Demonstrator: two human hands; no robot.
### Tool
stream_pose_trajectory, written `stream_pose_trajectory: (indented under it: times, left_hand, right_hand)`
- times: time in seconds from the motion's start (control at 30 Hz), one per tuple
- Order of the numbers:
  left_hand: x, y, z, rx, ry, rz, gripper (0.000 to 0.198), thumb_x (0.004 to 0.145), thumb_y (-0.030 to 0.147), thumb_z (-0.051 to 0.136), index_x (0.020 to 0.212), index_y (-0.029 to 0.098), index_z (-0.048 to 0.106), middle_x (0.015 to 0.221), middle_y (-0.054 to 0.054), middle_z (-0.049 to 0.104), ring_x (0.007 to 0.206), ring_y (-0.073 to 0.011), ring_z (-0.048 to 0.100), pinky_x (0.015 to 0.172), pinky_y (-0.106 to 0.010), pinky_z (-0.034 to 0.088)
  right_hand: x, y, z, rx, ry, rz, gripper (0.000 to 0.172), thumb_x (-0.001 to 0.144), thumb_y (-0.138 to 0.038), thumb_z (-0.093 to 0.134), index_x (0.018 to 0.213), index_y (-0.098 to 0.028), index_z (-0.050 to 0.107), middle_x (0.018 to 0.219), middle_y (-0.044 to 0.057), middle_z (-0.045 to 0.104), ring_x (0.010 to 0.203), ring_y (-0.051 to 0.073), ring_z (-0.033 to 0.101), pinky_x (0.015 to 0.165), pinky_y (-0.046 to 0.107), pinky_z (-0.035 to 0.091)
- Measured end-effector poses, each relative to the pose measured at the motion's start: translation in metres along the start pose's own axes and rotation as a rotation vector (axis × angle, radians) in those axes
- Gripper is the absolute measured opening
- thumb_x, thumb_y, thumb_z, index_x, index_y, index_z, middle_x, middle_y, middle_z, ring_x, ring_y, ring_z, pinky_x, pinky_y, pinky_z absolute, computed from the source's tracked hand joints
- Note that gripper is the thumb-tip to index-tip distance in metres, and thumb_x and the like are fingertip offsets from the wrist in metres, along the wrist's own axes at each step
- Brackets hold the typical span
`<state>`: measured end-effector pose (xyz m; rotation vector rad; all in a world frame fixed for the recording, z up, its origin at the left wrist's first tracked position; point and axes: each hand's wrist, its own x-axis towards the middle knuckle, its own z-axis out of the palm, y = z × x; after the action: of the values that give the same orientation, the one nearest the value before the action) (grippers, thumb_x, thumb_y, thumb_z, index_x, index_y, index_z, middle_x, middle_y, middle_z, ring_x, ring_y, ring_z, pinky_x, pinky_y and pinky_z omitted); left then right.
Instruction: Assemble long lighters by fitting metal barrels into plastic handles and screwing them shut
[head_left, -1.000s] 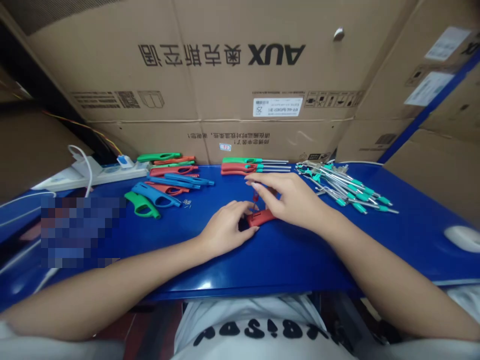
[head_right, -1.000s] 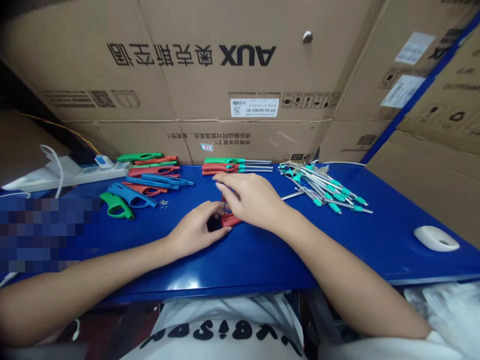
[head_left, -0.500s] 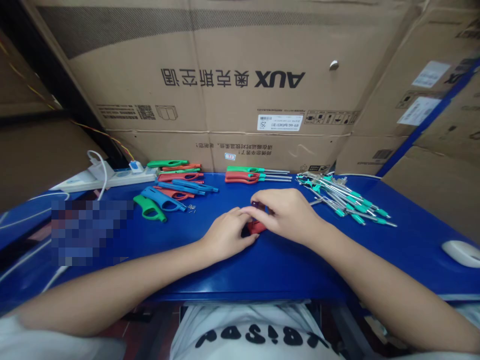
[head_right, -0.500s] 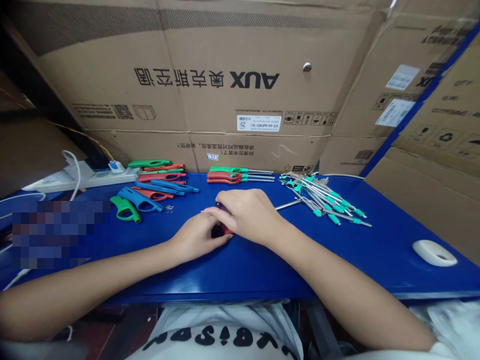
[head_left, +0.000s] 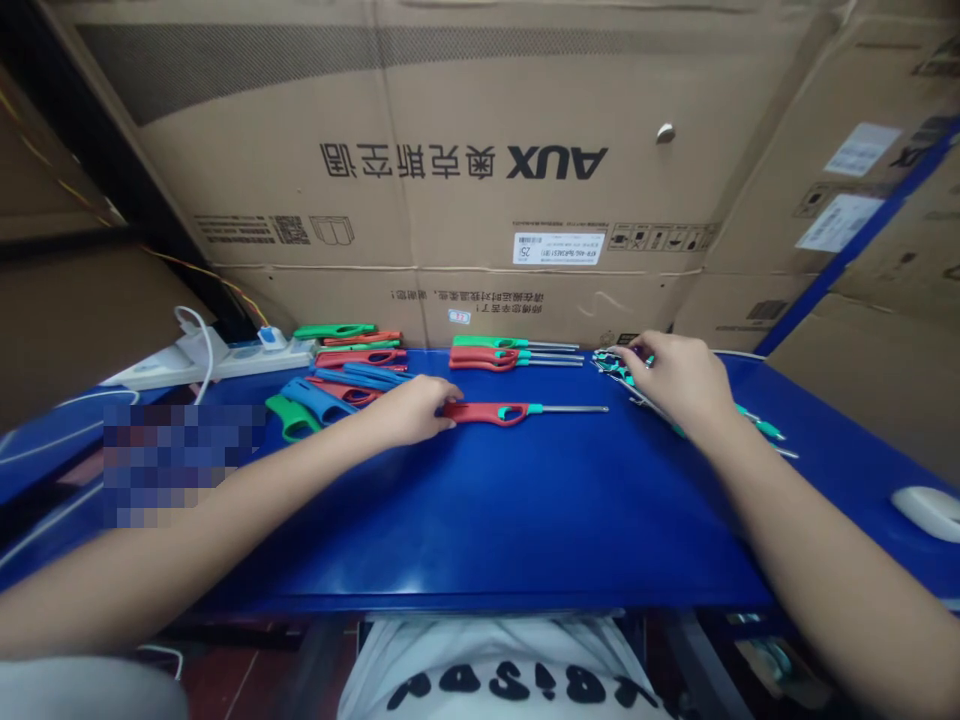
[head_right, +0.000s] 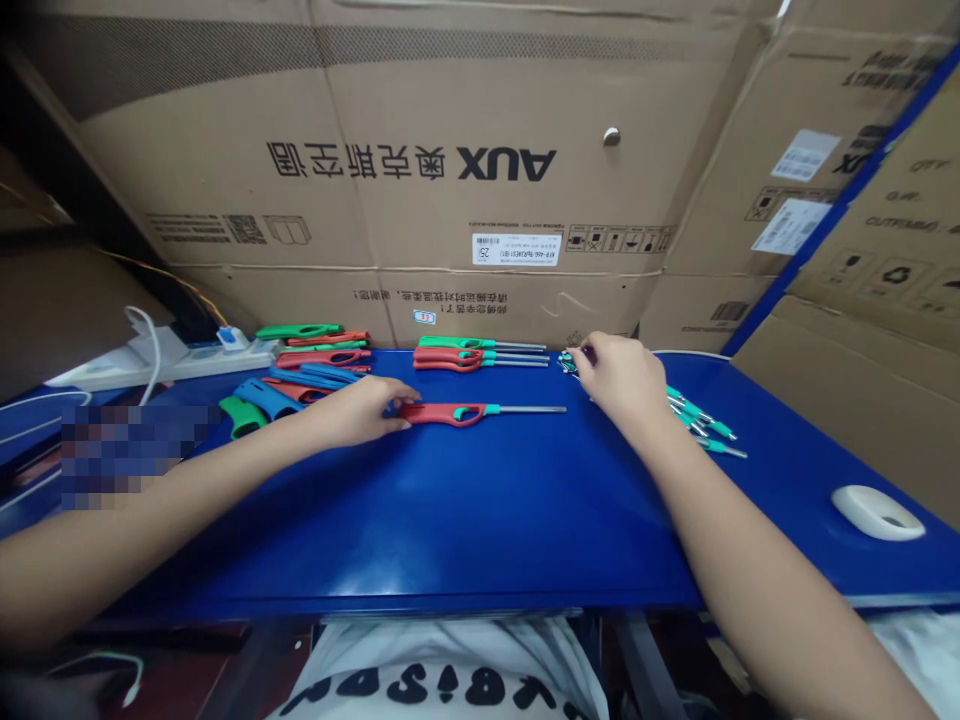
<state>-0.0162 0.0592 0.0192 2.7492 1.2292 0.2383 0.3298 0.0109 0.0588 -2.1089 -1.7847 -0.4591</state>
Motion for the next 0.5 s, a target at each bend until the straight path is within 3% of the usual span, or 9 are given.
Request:
stream_pose_trajectory:
  times: [0.13,0.27,0.5]
  left_hand:
    - [0.02,-0.014,-0.001,0.006,0.014,0.018,0.029,0.077,0.014,0.067,0.105,0.018,0.075,0.11,-0.011,0.076,0.101,-0.0279,0.071,0.09,-0.035,0.054]
    - [0.036,-0.023,0.0,0.002,0.046,-0.006,0.029,0.077,0.02,0.07,0.105,0.019,0.075,0.115,-0.011,0.075,0.11,-0.0296,0.068,0.1,-0.04,0.051]
    - [0.046,-0.04,0.005,-0.073,0.084,-0.073,0.032,0.08,0.028,0.068,0.109,0.019,0.075,0.117,-0.009,0.076,0.106,-0.0282,0.07,0.095,-0.037,0.054]
  right_hand:
    - [0.001,0.01,0.009,0.015,0.03,0.044,0.033,0.093,-0.043,0.053,0.102,-0.02,0.076,0.093,0.013,0.078,0.093,0.033,0.07,0.061,0.034,0.04]
    - [0.001,0.01,0.012,0.016,-0.029,0.039,0.034,0.093,-0.043,0.052,0.103,-0.021,0.076,0.095,0.013,0.078,0.095,0.034,0.07,0.063,0.035,0.042]
    - [-0.001,0.005,0.014,-0.025,-0.083,0.034,0.034,0.093,-0.043,0.052,0.104,-0.022,0.077,0.094,0.013,0.078,0.093,0.033,0.072,0.064,0.035,0.043]
